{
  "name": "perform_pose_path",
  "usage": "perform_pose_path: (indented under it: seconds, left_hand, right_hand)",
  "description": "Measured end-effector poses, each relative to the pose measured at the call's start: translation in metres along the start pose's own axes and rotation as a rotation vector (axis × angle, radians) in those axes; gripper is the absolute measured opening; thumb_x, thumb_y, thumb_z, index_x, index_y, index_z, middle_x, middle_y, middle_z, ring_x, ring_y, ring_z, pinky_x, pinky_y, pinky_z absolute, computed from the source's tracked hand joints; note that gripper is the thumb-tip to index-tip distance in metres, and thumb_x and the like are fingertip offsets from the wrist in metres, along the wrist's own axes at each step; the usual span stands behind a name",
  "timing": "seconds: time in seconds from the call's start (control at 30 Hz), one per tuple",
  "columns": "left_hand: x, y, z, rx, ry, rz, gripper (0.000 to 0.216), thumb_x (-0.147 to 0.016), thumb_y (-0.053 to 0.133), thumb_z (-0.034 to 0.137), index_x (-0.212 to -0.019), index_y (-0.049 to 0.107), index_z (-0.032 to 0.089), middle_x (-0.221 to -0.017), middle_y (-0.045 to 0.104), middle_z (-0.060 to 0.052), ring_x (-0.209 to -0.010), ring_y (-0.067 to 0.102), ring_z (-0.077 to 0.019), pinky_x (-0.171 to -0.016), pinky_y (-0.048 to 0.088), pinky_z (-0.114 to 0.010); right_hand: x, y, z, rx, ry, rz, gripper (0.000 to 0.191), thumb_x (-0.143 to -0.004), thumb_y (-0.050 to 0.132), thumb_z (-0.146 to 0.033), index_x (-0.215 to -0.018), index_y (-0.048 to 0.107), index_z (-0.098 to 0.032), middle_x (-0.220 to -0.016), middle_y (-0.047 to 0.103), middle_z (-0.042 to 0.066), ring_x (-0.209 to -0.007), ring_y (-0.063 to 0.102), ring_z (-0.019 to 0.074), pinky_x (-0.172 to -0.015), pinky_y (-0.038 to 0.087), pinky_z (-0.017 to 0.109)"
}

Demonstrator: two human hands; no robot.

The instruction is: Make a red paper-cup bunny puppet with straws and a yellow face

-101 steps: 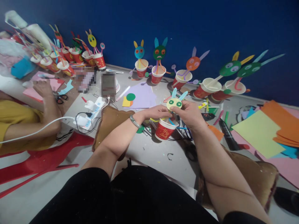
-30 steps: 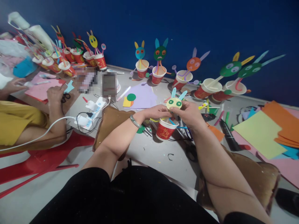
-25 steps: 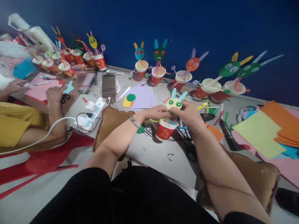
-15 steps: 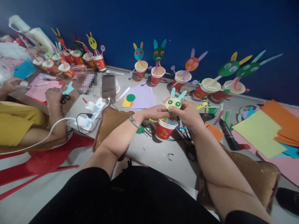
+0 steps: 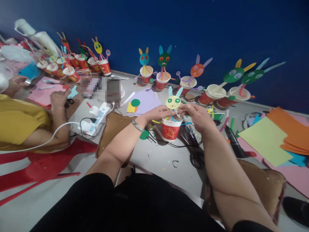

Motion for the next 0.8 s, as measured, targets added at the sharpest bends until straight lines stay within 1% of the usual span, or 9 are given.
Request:
perform_pose_path:
  seconds: [0.07, 0.13, 0.2, 0.27, 0.33, 0.43, 0.5, 0.63, 0.8]
  left_hand:
    - [0.001, -0.006, 0.003, 0.028, 0.015, 0.077, 0.046, -0.094, 0.085, 0.058, -0.090, 0.085, 0.012, -0.079, 0.077, -0.005, -0.077, 0.065, -0.0139, -0.077, 0.049, -0.028]
    - [0.002, -0.012, 0.006, 0.070, 0.043, 0.149, 0.049, -0.093, 0.085, 0.061, -0.089, 0.085, 0.012, -0.078, 0.075, -0.005, -0.075, 0.063, -0.0135, -0.077, 0.048, -0.029]
    - [0.004, -0.016, 0.008, 0.122, 0.076, 0.218, 0.052, -0.092, 0.084, 0.064, -0.089, 0.084, 0.013, -0.077, 0.074, -0.004, -0.075, 0.062, -0.0135, -0.075, 0.046, -0.029]
    - [0.006, -0.018, 0.010, 0.168, 0.098, 0.260, 0.056, -0.090, 0.086, 0.068, -0.092, 0.085, 0.013, -0.075, 0.072, -0.003, -0.074, 0.062, -0.0134, -0.072, 0.044, -0.028]
    - [0.006, -0.019, 0.011, 0.214, 0.120, 0.269, 0.061, -0.084, 0.089, 0.073, -0.093, 0.085, 0.013, -0.075, 0.073, -0.003, -0.075, 0.064, -0.0135, -0.071, 0.044, -0.027]
    - [0.004, -0.017, 0.012, 0.282, 0.135, 0.252, 0.065, -0.076, 0.094, 0.075, -0.090, 0.084, 0.013, -0.080, 0.079, -0.006, -0.079, 0.068, -0.0142, -0.076, 0.048, -0.028]
    - [0.003, -0.017, 0.012, 0.308, 0.120, 0.253, 0.063, -0.075, 0.096, 0.073, -0.088, 0.084, 0.012, -0.085, 0.082, -0.007, -0.081, 0.070, -0.0149, -0.080, 0.051, -0.029]
    - [0.005, -0.016, 0.014, 0.345, 0.123, 0.250, 0.061, -0.074, 0.099, 0.069, -0.093, 0.083, 0.013, -0.093, 0.084, -0.009, -0.089, 0.074, -0.0186, -0.085, 0.053, -0.032]
    - [0.010, -0.016, 0.013, 0.378, 0.119, 0.260, 0.059, -0.081, 0.096, 0.068, -0.100, 0.083, 0.014, -0.099, 0.086, -0.010, -0.094, 0.076, -0.0214, -0.087, 0.055, -0.033]
  right_hand:
    - [-0.002, -0.006, 0.005, -0.066, 0.018, -0.037, 0.084, -0.065, 0.082, -0.105, -0.092, 0.081, -0.025, -0.090, 0.083, 0.009, -0.081, 0.076, 0.0238, -0.081, 0.066, 0.040]
    - [-0.003, -0.009, 0.007, -0.098, 0.027, -0.087, 0.085, -0.062, 0.089, -0.101, -0.101, 0.083, -0.025, -0.101, 0.086, 0.010, -0.091, 0.080, 0.0277, -0.088, 0.068, 0.043]
    - [-0.002, -0.008, 0.007, -0.105, 0.039, -0.158, 0.083, -0.055, 0.101, -0.089, -0.107, 0.084, -0.026, -0.109, 0.087, 0.010, -0.099, 0.082, 0.0305, -0.092, 0.068, 0.045]
    - [0.001, -0.003, 0.005, -0.093, 0.072, -0.238, 0.080, -0.050, 0.110, -0.074, -0.109, 0.084, -0.026, -0.111, 0.088, 0.010, -0.101, 0.083, 0.0319, -0.092, 0.067, 0.045]
    - [0.004, 0.003, 0.003, -0.040, 0.106, -0.285, 0.074, -0.049, 0.112, -0.065, -0.105, 0.084, -0.025, -0.107, 0.089, 0.009, -0.099, 0.082, 0.0315, -0.087, 0.066, 0.043]
    - [0.007, 0.009, 0.002, 0.060, 0.118, -0.294, 0.064, -0.052, 0.111, -0.062, -0.096, 0.085, -0.024, -0.097, 0.088, 0.007, -0.091, 0.080, 0.0298, -0.083, 0.064, 0.042]
    - [0.008, 0.012, 0.003, 0.069, 0.108, -0.297, 0.062, -0.054, 0.110, -0.063, -0.096, 0.085, -0.024, -0.095, 0.088, 0.007, -0.090, 0.080, 0.0302, -0.086, 0.065, 0.045]
    - [0.006, 0.015, 0.008, 0.025, 0.087, -0.292, 0.062, -0.055, 0.111, -0.061, -0.097, 0.083, -0.025, -0.100, 0.088, 0.008, -0.097, 0.081, 0.0321, -0.094, 0.065, 0.047]
    - [0.005, 0.018, 0.006, -0.037, -0.001, -0.266, 0.073, -0.057, 0.111, -0.060, -0.115, 0.081, -0.029, -0.111, 0.087, 0.006, -0.104, 0.081, 0.0316, -0.098, 0.067, 0.047]
Point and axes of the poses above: each hand's wrist, its own x-axis away from the middle knuckle, its own y-axis out of the palm, z = x × y, the point moved 4 cm from there along -x, towards the middle knuckle
